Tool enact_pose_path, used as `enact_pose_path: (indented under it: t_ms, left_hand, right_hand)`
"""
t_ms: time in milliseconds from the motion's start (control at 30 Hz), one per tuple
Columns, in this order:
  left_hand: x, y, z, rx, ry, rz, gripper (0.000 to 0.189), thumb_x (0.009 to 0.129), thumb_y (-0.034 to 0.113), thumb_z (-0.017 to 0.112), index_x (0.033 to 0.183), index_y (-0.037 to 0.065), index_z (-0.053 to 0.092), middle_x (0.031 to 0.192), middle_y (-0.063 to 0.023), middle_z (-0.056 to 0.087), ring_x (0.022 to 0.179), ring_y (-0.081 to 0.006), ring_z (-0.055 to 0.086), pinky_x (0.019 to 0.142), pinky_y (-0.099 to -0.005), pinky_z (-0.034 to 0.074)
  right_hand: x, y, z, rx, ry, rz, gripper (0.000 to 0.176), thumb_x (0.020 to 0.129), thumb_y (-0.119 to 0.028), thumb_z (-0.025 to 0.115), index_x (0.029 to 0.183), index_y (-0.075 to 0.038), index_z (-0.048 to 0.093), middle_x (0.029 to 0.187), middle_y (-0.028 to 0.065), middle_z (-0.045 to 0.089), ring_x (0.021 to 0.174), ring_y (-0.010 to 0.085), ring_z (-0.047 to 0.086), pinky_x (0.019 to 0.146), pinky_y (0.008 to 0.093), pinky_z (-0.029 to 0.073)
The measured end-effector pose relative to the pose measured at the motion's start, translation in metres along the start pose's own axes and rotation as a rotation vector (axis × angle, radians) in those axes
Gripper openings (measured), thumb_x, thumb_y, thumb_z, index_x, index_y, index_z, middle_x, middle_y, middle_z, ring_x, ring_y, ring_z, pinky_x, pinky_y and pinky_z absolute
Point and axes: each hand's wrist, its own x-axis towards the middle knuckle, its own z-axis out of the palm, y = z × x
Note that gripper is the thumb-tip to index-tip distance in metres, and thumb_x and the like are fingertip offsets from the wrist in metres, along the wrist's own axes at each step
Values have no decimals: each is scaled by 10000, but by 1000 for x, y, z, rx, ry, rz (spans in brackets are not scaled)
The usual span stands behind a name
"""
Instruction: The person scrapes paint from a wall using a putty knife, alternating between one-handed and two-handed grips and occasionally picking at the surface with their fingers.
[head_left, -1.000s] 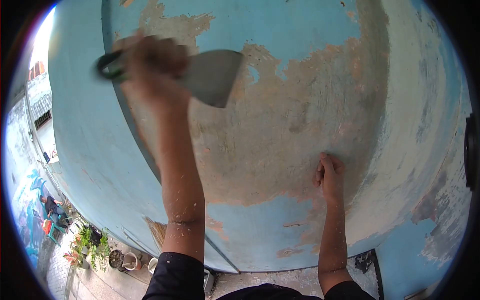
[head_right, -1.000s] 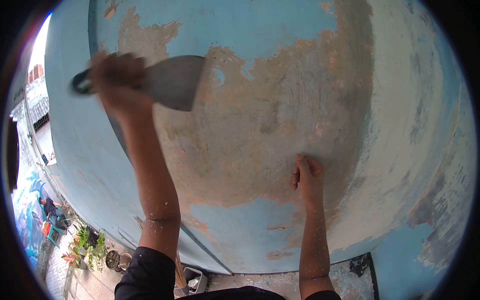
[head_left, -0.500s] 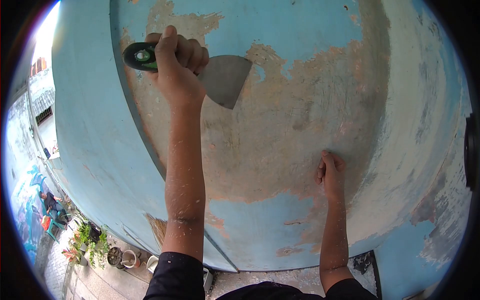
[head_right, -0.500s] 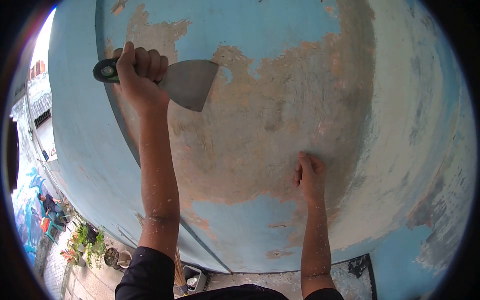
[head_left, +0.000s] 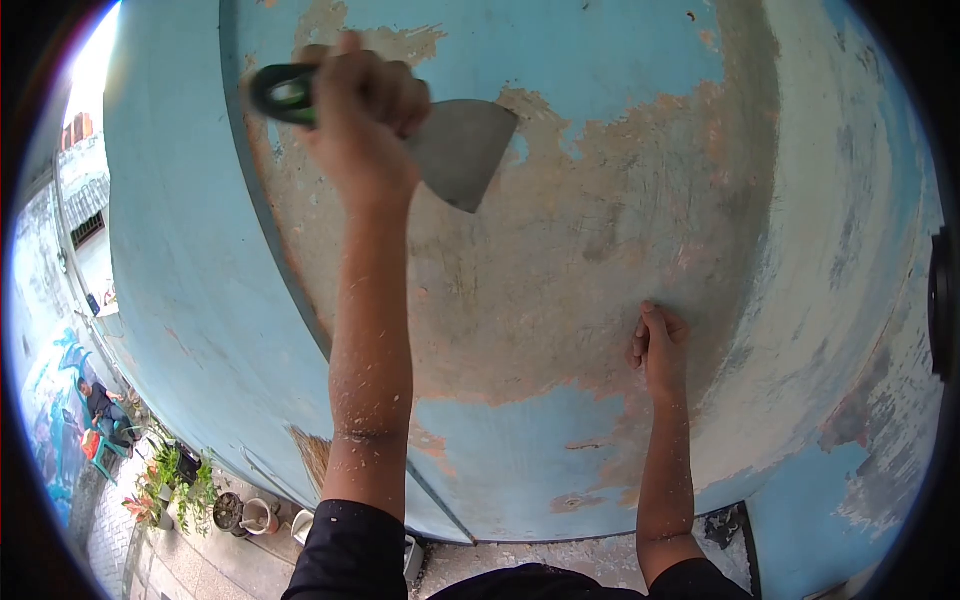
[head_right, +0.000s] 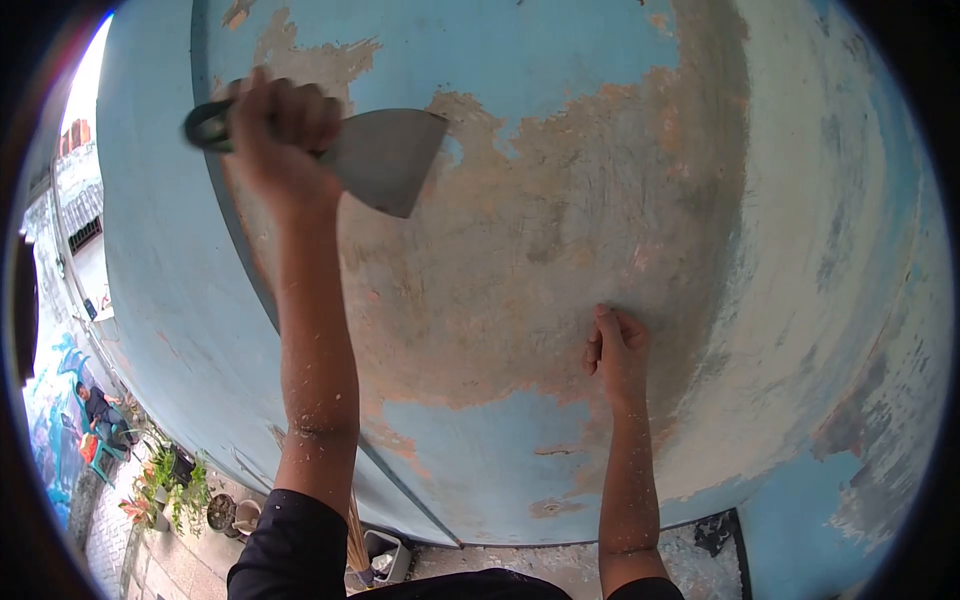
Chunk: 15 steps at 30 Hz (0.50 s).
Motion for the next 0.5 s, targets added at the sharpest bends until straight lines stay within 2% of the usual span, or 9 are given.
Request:
enact_pose_path:
  t_ms: [67,167,200,267,433,500]
  left_hand:
    - [2,24,5,41,2,102,280,927,160,515,707,161,341,554,46,210,471,-93,216,466,-281,216]
    - [3,37,1,66,-92,168,288,926,147,508,700,151,331,545,44,210,463,-93,212,462,-276,217]
    - [0,26,3,68,-91,163,288,926,147,508,700,151,331,545,44,210,463,-93,212,462,-276,217]
    - [-6,-5,6,84,76,17,284,902,110,544,691,155,360,518,39,259,429,-82,243,420,-280,214]
    - [0,23,2,156,0,27,287,933,155,491,700,151,324,536,41,202,457,-91,207,445,-268,201]
    - [3,36,-2,84,-20,136,286,933,161,510,710,158,332,544,44,205,460,-89,207,445,-271,198]
  right_hand:
    - [2,2,-3,10,10,8,395,964,-265,593,635,-80,478,473,8,445,379,96,420,374,273,324]
    - [2,3,-3,12,-6,12,392,964,-267,594,638,-79,482,474,6,444,377,97,418,376,272,322]
    - [1,1,-2,2,-1,2,395,964,-270,594,637,-78,484,473,6,443,377,97,419,376,272,321]
    - [-1,1,0,-9,3,-2,398,964,-273,595,636,-77,485,473,7,442,377,98,420,375,272,319]
    - [1,3,-4,-9,-11,-7,405,962,-274,595,627,-73,487,474,11,448,384,102,427,379,273,324]
    - [2,2,-1,-3,-3,-13,405,961,-275,597,627,-73,487,475,12,450,384,103,427,379,274,326]
